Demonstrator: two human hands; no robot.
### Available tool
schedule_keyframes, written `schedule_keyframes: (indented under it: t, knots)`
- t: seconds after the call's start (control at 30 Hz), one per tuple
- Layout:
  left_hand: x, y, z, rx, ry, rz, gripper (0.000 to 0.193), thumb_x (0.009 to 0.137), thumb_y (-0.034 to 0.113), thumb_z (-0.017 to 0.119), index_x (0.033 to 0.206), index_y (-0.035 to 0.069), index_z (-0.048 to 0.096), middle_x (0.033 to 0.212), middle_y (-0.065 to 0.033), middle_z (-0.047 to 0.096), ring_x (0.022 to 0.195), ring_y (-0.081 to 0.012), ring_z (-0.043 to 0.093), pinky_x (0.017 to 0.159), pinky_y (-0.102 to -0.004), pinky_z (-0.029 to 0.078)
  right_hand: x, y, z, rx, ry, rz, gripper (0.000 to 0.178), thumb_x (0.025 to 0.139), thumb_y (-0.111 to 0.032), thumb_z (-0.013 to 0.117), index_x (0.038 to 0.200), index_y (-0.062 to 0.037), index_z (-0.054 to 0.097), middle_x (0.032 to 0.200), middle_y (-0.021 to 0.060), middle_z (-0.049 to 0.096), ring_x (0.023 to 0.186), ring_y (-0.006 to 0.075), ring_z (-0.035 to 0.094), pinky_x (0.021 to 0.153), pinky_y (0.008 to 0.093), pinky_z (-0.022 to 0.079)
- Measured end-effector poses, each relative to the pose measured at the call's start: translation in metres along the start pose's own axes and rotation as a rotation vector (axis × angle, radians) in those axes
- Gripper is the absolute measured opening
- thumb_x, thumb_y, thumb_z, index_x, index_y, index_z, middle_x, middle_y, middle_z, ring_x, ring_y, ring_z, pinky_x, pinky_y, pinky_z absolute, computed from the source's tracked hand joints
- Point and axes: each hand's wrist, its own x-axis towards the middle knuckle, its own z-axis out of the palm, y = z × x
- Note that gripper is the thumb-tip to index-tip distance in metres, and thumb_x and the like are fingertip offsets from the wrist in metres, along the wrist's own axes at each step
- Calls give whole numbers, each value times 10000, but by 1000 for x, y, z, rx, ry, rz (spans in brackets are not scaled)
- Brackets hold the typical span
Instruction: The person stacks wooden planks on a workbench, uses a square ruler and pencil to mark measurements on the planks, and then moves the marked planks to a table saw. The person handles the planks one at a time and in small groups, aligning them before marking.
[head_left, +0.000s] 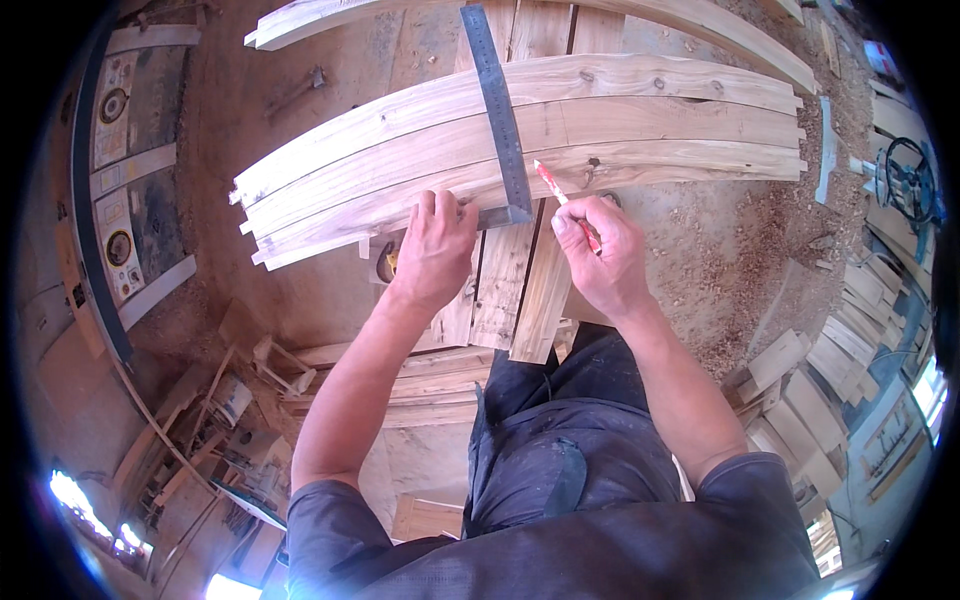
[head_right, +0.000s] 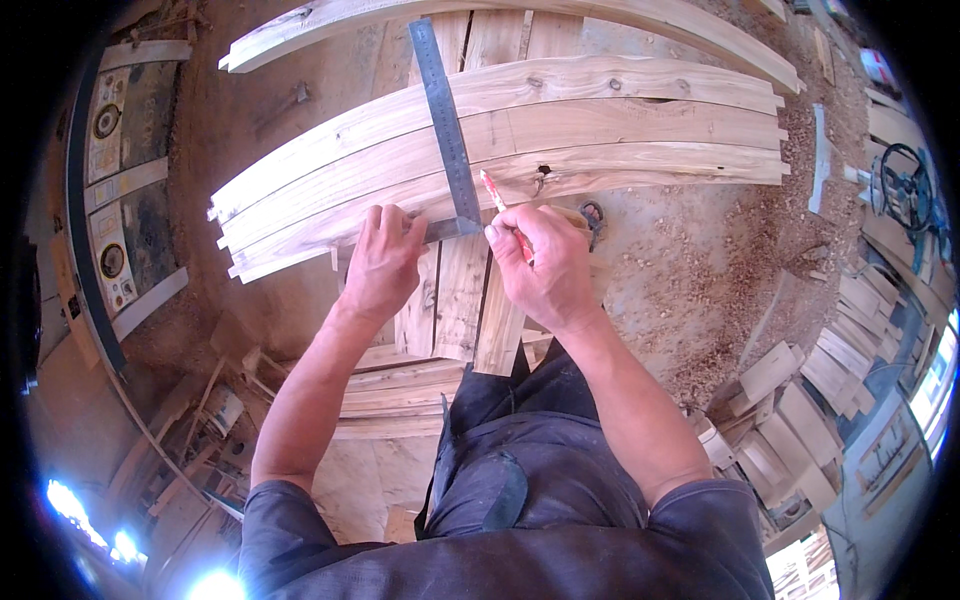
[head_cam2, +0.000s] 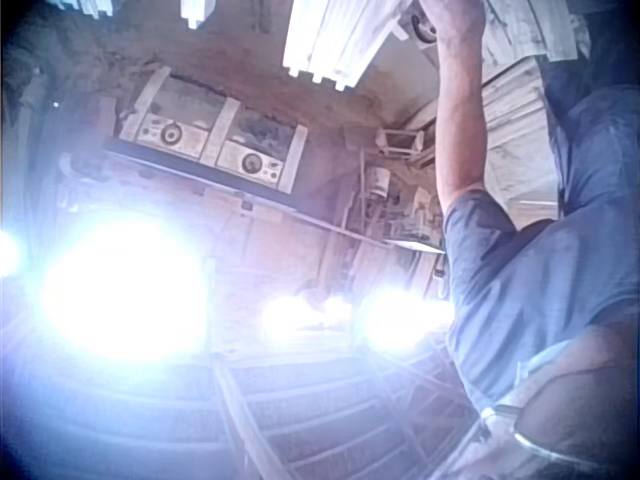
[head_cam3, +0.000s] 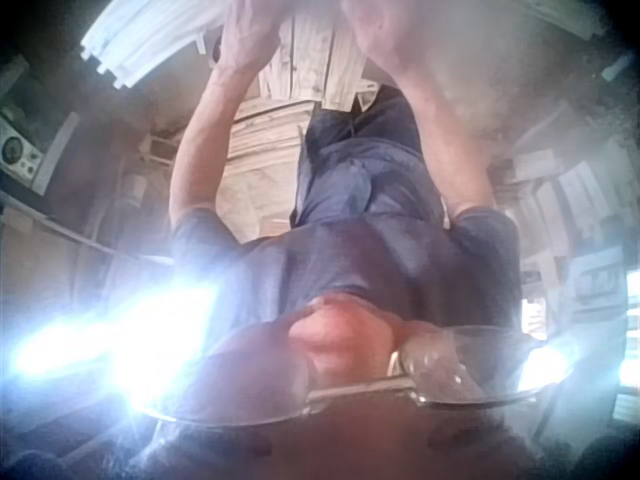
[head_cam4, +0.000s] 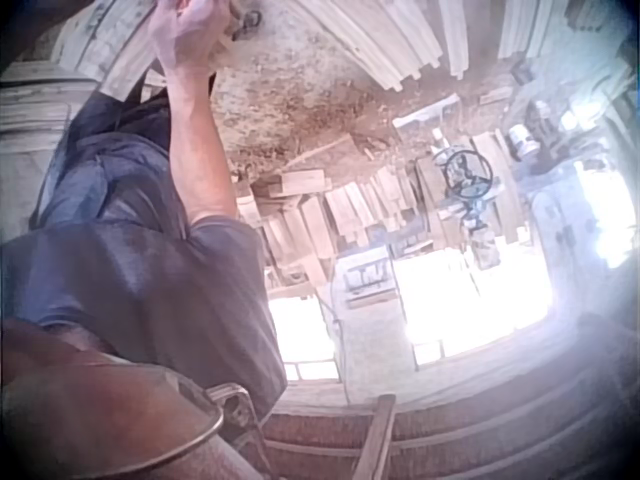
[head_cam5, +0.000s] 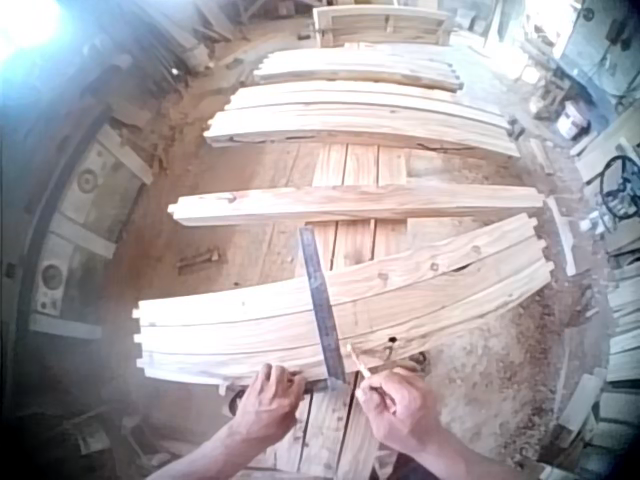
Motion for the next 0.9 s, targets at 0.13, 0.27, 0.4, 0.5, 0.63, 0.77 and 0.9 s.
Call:
schedule_keyframes:
  t: [0.13,0.27,0.4,0.5,0.63,0.77,0.9]
  knots:
    - [1,2,2,46,-9,-10,172,725,1,591,896,-5,571,943,-186,499,928,-345,494,801,-436,433,-1,1,4,41,49,44,146,876,-75,657,1009,-16,655,816,151,666,734,287,658,659,366,507]
    - [2,5,-1,70,-19,-14,164,727,8,589,890,-8,568,944,-190,502,930,-343,497,797,-433,431,1,0,10,-4,72,57,246,876,-75,646,1114,-12,642,867,179,686,783,314,683,706,380,529]
    - [2,6,-1,96,-39,-11,164,728,8,585,890,-14,567,945,-192,503,930,-341,500,794,-431,431,12,-5,14,-112,15,82,278,904,-70,626,1177,-21,635,977,169,701,842,260,700,722,334,530]
    - [2,6,-1,121,-44,-4,170,728,7,581,896,-17,566,944,-192,502,930,-339,502,792,-430,432,22,-12,18,-117,8,73,268,893,-60,613,1156,-19,638,947,196,692,831,322,698,713,355,538]
    - [1,5,0,130,-29,-2,161,731,12,576,889,-14,564,940,-190,501,928,-338,504,789,-430,434,11,-19,12,-245,-60,-12,181,856,-75,612,1024,-17,646,716,175,660,655,352,665,597,440,521]
    - [3,6,-1,124,-35,-3,146,737,17,571,880,-11,561,937,-189,503,923,-338,506,789,-428,436,-15,-35,-9,-330,-244,73,187,839,-48,635,1021,-17,666,698,164,650,588,311,656,530,403,497]
    - [2,7,-4,124,-54,-16,141,741,19,568,878,-14,557,935,-188,506,913,-336,508,789,-424,440,-10,-43,-14,-138,-130,134,159,835,-31,654,988,-7,685,743,150,664,622,252,663,562,353,500]
